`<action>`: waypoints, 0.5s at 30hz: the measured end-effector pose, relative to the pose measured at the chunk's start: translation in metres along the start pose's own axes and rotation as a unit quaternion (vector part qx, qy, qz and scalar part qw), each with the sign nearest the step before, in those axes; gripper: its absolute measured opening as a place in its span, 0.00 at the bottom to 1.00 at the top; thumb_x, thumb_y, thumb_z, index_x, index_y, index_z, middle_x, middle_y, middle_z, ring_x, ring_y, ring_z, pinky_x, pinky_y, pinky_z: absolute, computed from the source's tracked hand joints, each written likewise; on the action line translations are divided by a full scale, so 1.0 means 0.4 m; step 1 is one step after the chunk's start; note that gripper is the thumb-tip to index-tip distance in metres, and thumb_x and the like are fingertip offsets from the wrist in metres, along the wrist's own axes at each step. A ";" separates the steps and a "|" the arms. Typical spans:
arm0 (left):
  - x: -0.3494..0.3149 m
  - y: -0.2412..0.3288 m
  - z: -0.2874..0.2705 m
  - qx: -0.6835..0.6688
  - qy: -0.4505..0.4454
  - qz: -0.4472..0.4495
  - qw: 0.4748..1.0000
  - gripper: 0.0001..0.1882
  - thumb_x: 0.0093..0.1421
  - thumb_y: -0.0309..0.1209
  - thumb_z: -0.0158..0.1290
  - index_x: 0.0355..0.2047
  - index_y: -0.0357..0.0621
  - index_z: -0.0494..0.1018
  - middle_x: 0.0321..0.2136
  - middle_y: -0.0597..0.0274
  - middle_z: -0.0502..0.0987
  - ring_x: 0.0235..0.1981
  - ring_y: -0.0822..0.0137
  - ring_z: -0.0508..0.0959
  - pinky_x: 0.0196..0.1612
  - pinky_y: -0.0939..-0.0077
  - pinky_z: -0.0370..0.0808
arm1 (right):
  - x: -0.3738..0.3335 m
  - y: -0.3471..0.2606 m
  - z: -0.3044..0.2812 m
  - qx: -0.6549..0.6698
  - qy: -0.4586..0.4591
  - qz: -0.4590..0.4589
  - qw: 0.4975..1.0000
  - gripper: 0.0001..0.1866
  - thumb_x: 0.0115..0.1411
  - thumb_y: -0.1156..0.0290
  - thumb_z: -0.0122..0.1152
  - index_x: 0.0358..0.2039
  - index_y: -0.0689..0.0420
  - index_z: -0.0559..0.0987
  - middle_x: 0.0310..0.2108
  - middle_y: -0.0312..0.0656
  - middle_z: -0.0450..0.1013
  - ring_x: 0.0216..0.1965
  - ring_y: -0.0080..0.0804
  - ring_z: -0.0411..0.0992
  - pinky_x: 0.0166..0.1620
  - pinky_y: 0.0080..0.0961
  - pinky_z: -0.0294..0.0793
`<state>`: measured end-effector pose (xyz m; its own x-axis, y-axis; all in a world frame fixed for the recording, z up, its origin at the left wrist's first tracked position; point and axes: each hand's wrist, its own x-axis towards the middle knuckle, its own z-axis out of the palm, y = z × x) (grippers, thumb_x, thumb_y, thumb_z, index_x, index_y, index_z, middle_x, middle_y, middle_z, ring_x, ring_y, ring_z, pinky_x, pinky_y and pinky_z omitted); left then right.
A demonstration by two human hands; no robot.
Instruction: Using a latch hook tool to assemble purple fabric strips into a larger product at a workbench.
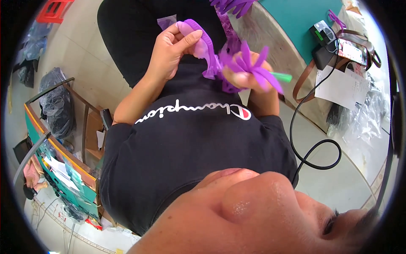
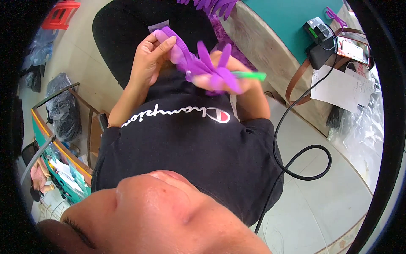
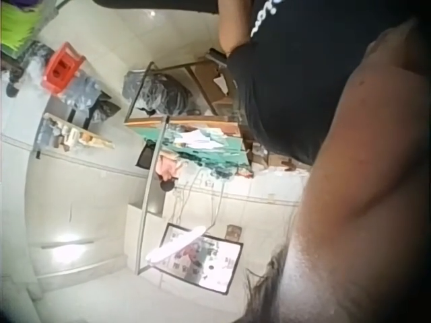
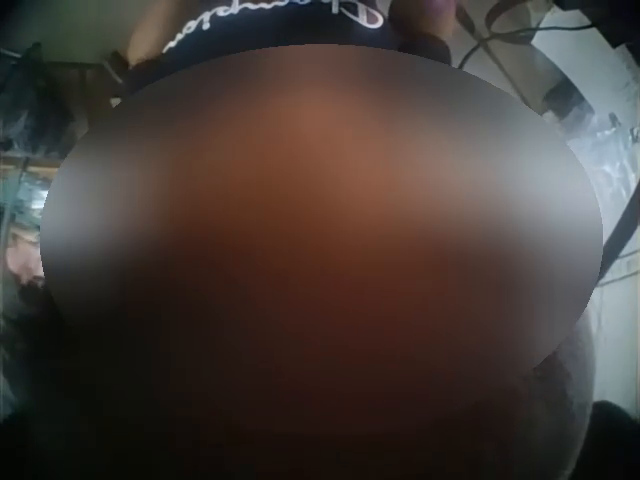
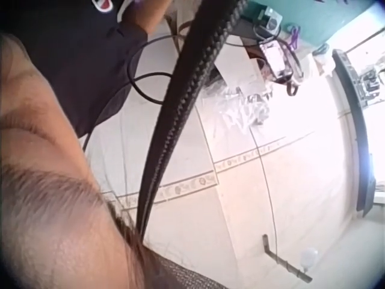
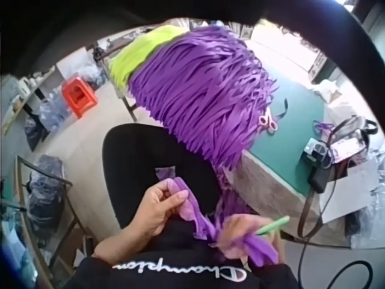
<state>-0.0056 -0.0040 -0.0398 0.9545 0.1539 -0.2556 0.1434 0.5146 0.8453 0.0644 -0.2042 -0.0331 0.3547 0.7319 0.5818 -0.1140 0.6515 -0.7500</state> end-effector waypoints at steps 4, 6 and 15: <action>-0.010 -0.001 0.022 0.020 0.009 0.056 0.998 0.07 0.56 0.29 0.57 0.33 0.39 0.73 0.25 0.64 0.77 0.25 0.76 0.76 0.30 0.83 0.73 | 0.043 0.005 0.045 -0.406 0.031 0.155 0.900 0.05 0.51 0.79 0.60 0.29 0.63 0.76 0.18 0.38 0.70 0.16 0.37 0.68 0.20 0.27 0.66; -0.014 0.005 0.028 0.015 0.010 0.056 0.998 0.07 0.56 0.28 0.57 0.33 0.39 0.73 0.25 0.64 0.77 0.25 0.77 0.76 0.30 0.83 0.72 | 0.057 0.036 0.043 -0.461 0.048 0.086 0.882 0.13 0.49 0.68 0.64 0.18 0.57 0.69 0.12 0.40 0.62 0.14 0.38 0.65 0.17 0.31 0.61; -0.027 0.014 0.033 0.047 0.003 0.077 0.996 0.06 0.56 0.26 0.57 0.32 0.39 0.73 0.25 0.65 0.77 0.26 0.79 0.75 0.30 0.85 0.71 | 0.070 0.032 0.045 -0.541 -0.038 0.036 0.839 0.11 0.43 0.72 0.64 0.20 0.58 0.69 0.12 0.39 0.60 0.14 0.37 0.63 0.17 0.31 0.60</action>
<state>-0.0117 -0.0139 -0.0263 0.9654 0.2306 -0.1221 0.0194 0.4032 0.9149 0.0563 -0.1716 -0.0208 0.3187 0.7982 0.5112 0.7918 0.0723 -0.6065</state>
